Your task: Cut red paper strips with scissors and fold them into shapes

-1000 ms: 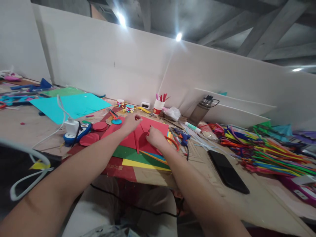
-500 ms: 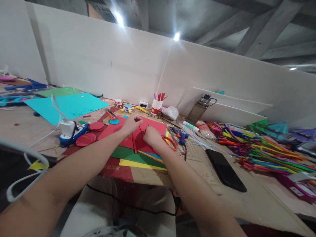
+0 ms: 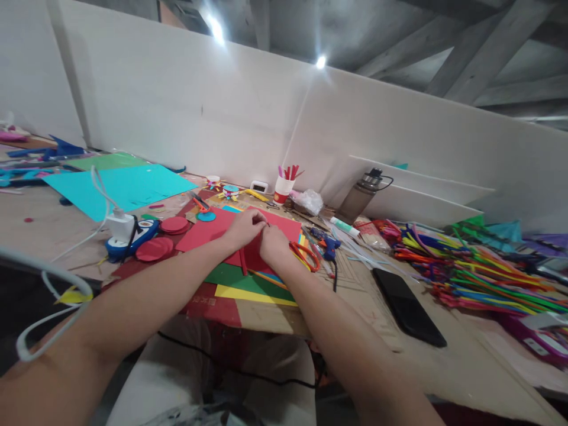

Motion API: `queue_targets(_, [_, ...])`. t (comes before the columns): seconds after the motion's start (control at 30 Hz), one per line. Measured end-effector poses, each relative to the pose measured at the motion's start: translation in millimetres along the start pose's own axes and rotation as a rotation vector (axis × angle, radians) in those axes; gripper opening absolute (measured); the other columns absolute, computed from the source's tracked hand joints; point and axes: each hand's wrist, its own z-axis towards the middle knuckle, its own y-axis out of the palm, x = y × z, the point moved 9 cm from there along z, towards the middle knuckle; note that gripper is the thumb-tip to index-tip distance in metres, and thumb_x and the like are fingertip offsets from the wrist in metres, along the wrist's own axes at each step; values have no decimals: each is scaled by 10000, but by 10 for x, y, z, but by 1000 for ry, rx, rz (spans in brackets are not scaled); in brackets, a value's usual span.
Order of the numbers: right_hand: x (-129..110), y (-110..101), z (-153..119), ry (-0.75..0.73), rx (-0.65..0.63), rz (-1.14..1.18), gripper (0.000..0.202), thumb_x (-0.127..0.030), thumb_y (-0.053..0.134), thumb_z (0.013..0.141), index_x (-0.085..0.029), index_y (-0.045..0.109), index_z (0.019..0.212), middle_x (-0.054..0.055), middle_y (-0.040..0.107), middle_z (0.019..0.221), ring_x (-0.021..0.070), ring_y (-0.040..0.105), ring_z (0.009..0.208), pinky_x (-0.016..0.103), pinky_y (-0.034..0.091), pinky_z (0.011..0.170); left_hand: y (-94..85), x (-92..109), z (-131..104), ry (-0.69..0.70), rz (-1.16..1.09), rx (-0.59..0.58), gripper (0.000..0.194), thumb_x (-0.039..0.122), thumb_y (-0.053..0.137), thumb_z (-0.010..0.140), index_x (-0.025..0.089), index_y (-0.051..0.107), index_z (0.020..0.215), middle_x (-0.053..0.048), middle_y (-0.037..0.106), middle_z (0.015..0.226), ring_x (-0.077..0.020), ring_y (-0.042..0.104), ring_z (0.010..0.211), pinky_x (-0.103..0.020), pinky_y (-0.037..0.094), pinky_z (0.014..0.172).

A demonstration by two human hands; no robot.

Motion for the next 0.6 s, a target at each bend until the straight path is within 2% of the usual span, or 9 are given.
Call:
queue_targets(0.1, [19, -1, 9, -13, 7, 23, 346, -112, 466, 913, -81, 602, 1230, 208, 668, 1167, 255, 643, 1127, 314, 492, 918, 7, 6, -6, -9, -20, -2, 78, 152, 589, 793, 172, 665, 796, -36, 712, 828, -162, 632, 799, -274, 479, 776])
queue_targets(0.23, [28, -4, 33, -29, 11, 29, 313, -154, 477, 927, -89, 631, 1191, 214, 670, 1166, 276, 626, 1154, 328, 485, 928, 27, 19, -12, -8, -25, -15, 88, 136, 585, 789, 175, 664, 790, -34, 711, 830, -161, 633, 807, -274, 477, 783])
queue_targets(0.47, [97, 37, 105, -39, -34, 53, 313, -134, 493, 908, -77, 652, 1172, 197, 699, 1116, 257, 673, 1065, 281, 504, 842, 34, 35, -13, 31, -23, -5, 92, 137, 584, 785, 168, 670, 796, -36, 709, 817, -156, 621, 773, -275, 474, 752])
queue_targets(0.6, [117, 75, 137, -41, -33, 66, 339, -117, 492, 889, -90, 646, 1189, 190, 702, 1095, 251, 670, 1060, 284, 499, 853, 36, 38, -22, 20, 4, -12, 99, 145, 576, 788, 176, 670, 799, -33, 712, 821, -161, 622, 784, -278, 477, 752])
